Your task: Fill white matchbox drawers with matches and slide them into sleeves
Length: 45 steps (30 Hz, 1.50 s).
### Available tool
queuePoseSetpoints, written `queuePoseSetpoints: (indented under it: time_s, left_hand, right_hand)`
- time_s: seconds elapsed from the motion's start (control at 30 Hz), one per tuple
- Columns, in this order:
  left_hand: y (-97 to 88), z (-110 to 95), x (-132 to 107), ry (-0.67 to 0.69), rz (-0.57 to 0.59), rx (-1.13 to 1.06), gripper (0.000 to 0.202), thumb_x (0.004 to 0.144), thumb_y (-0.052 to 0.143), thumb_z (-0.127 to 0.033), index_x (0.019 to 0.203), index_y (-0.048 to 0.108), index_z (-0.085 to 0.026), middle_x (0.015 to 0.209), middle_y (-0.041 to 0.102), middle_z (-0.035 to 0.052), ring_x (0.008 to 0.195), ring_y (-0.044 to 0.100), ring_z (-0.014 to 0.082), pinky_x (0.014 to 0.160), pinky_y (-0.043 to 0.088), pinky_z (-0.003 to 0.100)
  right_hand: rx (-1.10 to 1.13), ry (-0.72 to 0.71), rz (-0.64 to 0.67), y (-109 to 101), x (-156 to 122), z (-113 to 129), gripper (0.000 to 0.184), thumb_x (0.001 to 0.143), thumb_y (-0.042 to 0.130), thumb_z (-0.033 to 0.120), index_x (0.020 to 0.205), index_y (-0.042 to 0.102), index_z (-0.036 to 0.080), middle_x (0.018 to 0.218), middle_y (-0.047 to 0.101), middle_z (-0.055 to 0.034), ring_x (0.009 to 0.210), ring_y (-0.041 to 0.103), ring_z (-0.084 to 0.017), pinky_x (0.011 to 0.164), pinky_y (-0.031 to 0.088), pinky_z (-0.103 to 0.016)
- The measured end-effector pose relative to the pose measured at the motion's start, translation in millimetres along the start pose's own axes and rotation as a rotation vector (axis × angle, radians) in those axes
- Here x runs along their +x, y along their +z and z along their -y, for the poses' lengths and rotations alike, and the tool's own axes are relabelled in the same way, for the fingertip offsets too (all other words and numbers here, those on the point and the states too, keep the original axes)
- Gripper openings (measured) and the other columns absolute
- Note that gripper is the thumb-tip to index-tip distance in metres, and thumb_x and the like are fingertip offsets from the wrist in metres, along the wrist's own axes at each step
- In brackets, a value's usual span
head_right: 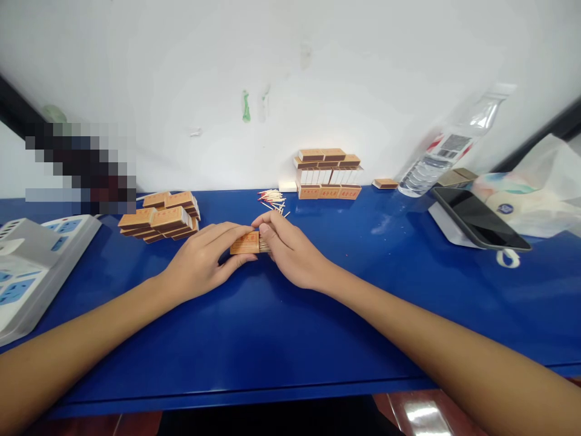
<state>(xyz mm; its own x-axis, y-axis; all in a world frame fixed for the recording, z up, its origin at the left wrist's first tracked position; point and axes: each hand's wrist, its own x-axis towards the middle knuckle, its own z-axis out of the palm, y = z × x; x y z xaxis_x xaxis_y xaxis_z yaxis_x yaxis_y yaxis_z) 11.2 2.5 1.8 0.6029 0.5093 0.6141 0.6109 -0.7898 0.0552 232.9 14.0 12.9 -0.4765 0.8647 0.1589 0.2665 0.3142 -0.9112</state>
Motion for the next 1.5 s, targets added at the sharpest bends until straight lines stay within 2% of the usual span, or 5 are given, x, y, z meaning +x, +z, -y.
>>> queuePoseSetpoints:
  time_s: [0.5, 0.67, 0.83, 1.0, 1.5]
  left_hand:
    - [1.4, -5, -1, -0.024, 0.024, -0.030, 0.033, 0.106, 0.061, -0.039, 0.129, 0.060, -0.016, 0.116, 0.075, 0.0138, 0.105, 0.074, 0.0287, 0.090, 0.060, 0.045]
    - [0.9, -9, 0, -0.035, 0.012, -0.058, 0.027, 0.105, 0.063, -0.034, 0.123, 0.062, -0.014, 0.113, 0.075, 0.0138, 0.103, 0.074, 0.0281, 0.090, 0.061, 0.045]
    - [0.6, -7, 0, -0.160, -0.048, -0.027, 0.036, 0.103, 0.066, -0.040, 0.126, 0.064, -0.013, 0.108, 0.076, 0.0130, 0.097, 0.074, 0.0272, 0.086, 0.062, 0.044]
    - [1.0, -6, -2, -0.215, -0.094, -0.013, 0.030, 0.107, 0.059, -0.037, 0.127, 0.065, -0.015, 0.113, 0.077, 0.0121, 0.097, 0.075, 0.0241, 0.081, 0.063, 0.038]
    - [-1.4, -6, -4, -0.192, -0.010, 0.028, 0.032, 0.107, 0.054, -0.035, 0.129, 0.065, -0.015, 0.110, 0.078, 0.0117, 0.095, 0.077, 0.0256, 0.078, 0.063, 0.038]
  right_hand:
    - [-0.057, -0.033, -0.028, 7, -5, 4, 0.031, 0.112, 0.036, 0.048, 0.122, 0.052, 0.023, 0.106, 0.062, -0.0061, 0.089, 0.060, -0.018, 0.074, 0.050, -0.033]
    - [-0.045, -0.035, -0.047, 15, -10, 9, 0.049, 0.111, 0.033, 0.060, 0.137, 0.049, 0.022, 0.131, 0.062, -0.0130, 0.119, 0.062, -0.024, 0.102, 0.052, -0.041]
    - [0.027, -0.014, -0.288, 25, -14, 7, 0.072, 0.105, 0.025, 0.076, 0.158, 0.041, 0.030, 0.161, 0.049, -0.0125, 0.152, 0.041, -0.030, 0.127, 0.032, -0.056]
    - [0.042, 0.115, 0.078, 32, -23, 16, 0.090, 0.101, 0.020, 0.082, 0.172, 0.018, 0.027, 0.179, 0.021, -0.0081, 0.166, 0.006, -0.029, 0.134, 0.007, -0.059]
    - [-0.088, -0.005, 0.238, 18, -21, 18, 0.090, 0.104, 0.024, 0.077, 0.174, 0.005, 0.024, 0.180, 0.006, -0.0080, 0.166, -0.001, -0.031, 0.134, 0.007, -0.059]
